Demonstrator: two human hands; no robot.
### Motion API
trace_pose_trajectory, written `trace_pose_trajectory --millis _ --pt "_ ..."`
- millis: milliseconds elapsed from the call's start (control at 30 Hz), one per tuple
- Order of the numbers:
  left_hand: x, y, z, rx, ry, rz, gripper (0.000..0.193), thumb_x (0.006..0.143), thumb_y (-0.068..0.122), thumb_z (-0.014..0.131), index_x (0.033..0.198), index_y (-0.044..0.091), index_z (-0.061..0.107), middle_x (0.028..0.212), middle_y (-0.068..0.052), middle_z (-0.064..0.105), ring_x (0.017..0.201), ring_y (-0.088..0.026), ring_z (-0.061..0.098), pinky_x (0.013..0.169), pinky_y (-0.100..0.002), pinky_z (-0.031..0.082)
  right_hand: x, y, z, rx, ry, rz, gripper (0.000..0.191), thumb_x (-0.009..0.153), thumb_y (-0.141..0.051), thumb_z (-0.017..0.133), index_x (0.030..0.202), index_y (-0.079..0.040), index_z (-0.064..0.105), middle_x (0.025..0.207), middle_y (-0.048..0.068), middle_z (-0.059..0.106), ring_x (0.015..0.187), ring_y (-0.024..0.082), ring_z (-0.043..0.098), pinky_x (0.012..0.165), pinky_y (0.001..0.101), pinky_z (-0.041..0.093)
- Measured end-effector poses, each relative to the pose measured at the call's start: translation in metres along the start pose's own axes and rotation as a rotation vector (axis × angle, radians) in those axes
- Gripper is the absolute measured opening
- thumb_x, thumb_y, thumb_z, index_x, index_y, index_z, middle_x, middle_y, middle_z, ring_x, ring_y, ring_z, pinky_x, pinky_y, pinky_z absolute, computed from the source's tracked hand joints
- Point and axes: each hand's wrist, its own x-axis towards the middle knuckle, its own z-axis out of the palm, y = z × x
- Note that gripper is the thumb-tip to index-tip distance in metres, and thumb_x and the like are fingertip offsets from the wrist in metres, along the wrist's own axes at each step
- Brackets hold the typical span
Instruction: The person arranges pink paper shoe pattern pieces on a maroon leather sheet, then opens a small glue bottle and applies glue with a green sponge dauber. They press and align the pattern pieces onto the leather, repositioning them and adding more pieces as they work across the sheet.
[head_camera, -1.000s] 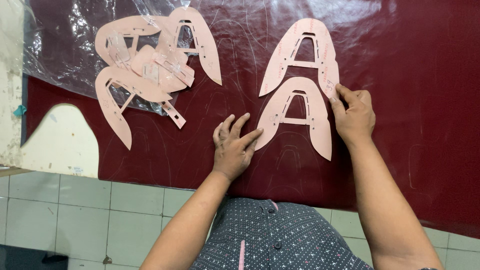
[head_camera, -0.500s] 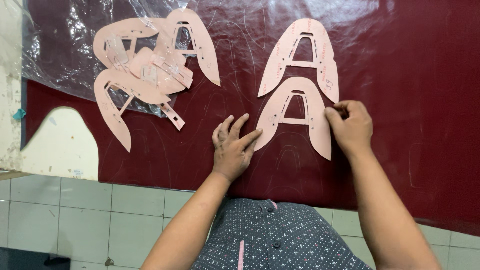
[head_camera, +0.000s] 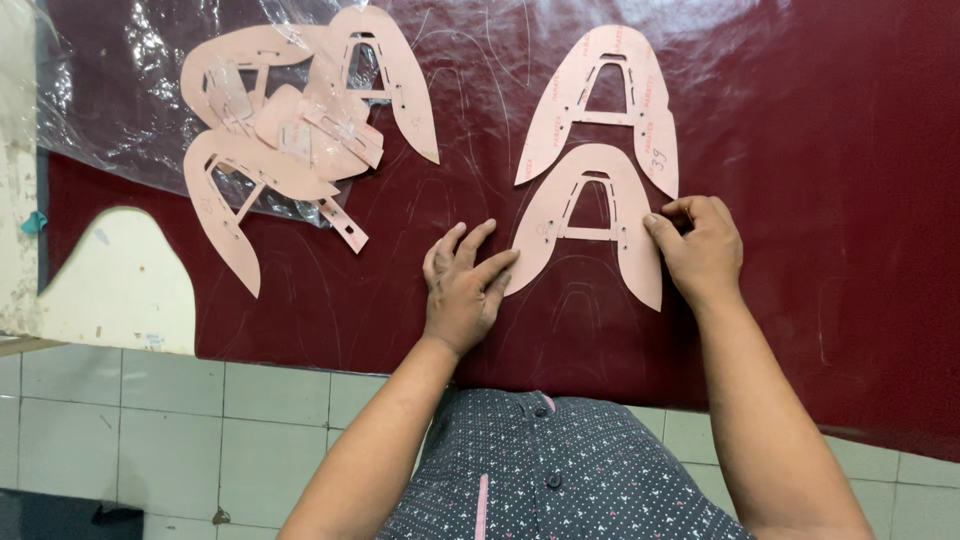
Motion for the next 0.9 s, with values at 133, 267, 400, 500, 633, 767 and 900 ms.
trace_pose_trajectory --millis 133,267,400,500,633,767,900 --pt "0.0012 -0.0004 0.0001 -0.02 0.011 -0.009 0.023 0.095 0.021 0.069 0.114 0.027 0.079 0.151 -0.001 0.053 0.147 -0.033 0.034 0.122 -0.056 0.019 -0.0001 -0.0003 0.0005 0.004 0.007 -0.014 0.026 0.091 -0.027 0.083 0.1 -0.007 0.071 0.101 0.005 0.067 0.09 0.021 0.066 0.077 0.0362 0.053" --pt "0.0008 0.0 -0.0002 -0.029 0.017 -0.009 0.022 0.094 0.023 0.071 0.114 0.027 0.079 0.151 -0.001 0.052 0.147 -0.033 0.034 0.121 -0.056 0.019 -0.0002 -0.0011 0.0005 0.006 0.008 -0.012 0.025 0.09 -0.027 0.083 0.1 -0.007 0.071 0.101 0.005 0.067 0.089 0.02 0.066 0.077 0.0361 0.052" --pt "-0.0002 -0.0007 -0.0011 -0.028 0.012 0.006 0.024 0.092 0.026 0.072 0.115 0.026 0.079 0.152 -0.002 0.051 0.146 -0.034 0.034 0.121 -0.057 0.019 -0.0004 -0.0023 0.0005 0.007 0.009 -0.009 0.025 0.091 -0.028 0.082 0.101 -0.008 0.071 0.101 0.005 0.066 0.088 0.02 0.066 0.076 0.0359 0.052" --pt "-0.0004 -0.0017 -0.0006 -0.011 0.015 0.018 0.024 0.092 0.027 0.072 0.115 0.025 0.078 0.153 -0.002 0.05 0.146 -0.034 0.034 0.121 -0.058 0.019 -0.0003 -0.0038 0.0003 -0.009 0.011 -0.017 0.025 0.091 -0.028 0.082 0.101 -0.007 0.071 0.101 0.005 0.066 0.089 0.02 0.065 0.076 0.036 0.052" --pt "-0.0011 -0.0029 0.0001 0.0 0.016 0.022 0.023 0.093 0.028 0.072 0.115 0.025 0.078 0.153 -0.002 0.05 0.146 -0.034 0.034 0.121 -0.058 0.019 -0.0013 -0.0055 -0.0001 -0.01 0.011 -0.011 0.026 0.091 -0.029 0.082 0.102 -0.008 0.071 0.101 0.004 0.066 0.088 0.02 0.065 0.075 0.0362 0.052" --pt "-0.0005 -0.0026 0.0007 0.013 0.002 0.019 0.022 0.094 0.029 0.072 0.114 0.026 0.078 0.153 -0.001 0.049 0.147 -0.034 0.032 0.121 -0.058 0.018 -0.0024 -0.0069 -0.0009 -0.005 -0.001 -0.012 0.026 0.091 -0.029 0.081 0.102 -0.008 0.071 0.102 0.004 0.066 0.088 0.02 0.064 0.075 0.0363 0.052" --pt "-0.0007 -0.0019 0.0008 0.028 0.002 0.023 0.023 0.094 0.03 0.071 0.115 0.025 0.078 0.153 -0.001 0.049 0.147 -0.033 0.031 0.122 -0.058 0.018 -0.0021 -0.0081 -0.0011 -0.008 0.003 -0.014 0.026 0.091 -0.029 0.081 0.102 -0.008 0.071 0.103 0.005 0.066 0.088 0.021 0.064 0.075 0.0367 0.052"
